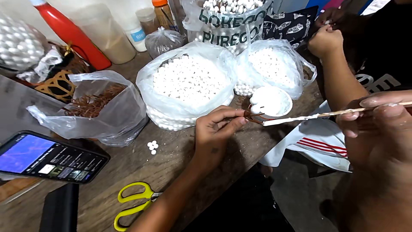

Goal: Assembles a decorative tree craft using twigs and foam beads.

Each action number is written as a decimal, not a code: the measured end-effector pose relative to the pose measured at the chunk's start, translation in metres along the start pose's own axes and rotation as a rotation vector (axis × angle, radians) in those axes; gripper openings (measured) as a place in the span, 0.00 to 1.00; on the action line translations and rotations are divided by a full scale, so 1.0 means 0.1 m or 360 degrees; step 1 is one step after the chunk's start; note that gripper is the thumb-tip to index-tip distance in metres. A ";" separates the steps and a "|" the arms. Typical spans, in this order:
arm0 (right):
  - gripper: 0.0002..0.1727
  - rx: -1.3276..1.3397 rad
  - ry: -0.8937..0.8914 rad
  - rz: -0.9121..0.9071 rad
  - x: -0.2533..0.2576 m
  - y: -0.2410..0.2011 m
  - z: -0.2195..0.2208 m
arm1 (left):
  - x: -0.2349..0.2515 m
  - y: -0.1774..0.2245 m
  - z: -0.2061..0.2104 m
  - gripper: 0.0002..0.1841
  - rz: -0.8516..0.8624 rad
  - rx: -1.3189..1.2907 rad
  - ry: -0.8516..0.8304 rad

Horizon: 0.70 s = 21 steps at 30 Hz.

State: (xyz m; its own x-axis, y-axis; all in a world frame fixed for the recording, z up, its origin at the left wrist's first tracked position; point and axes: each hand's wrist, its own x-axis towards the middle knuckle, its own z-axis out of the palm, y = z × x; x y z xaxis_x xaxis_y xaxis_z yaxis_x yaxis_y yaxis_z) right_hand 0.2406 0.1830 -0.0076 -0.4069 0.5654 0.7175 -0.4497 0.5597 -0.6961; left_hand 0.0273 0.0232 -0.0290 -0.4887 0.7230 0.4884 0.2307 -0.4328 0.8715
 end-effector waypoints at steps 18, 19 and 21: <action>0.19 -0.1217 -0.0131 0.0265 0.22 0.61 0.00 | -0.75 0.17 -0.80 0.06 0.0305 0.0607 0.0506; 0.24 -0.1250 -0.0051 0.0183 0.22 0.53 0.01 | -0.81 0.14 -0.83 0.05 0.0333 0.0644 0.0522; 0.24 -0.1236 0.0155 -0.0073 0.26 0.38 0.17 | -0.92 0.04 -0.88 0.06 0.0380 0.0686 0.0494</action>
State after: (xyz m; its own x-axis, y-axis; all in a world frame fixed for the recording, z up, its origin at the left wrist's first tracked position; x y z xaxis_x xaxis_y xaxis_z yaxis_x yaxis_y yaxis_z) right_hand 0.1992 0.2083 -0.0145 -0.3138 0.5617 0.7655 0.2349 0.8271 -0.5106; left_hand -0.0006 -0.0921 -0.0742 -0.5898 0.4121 0.6945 0.6549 -0.2591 0.7099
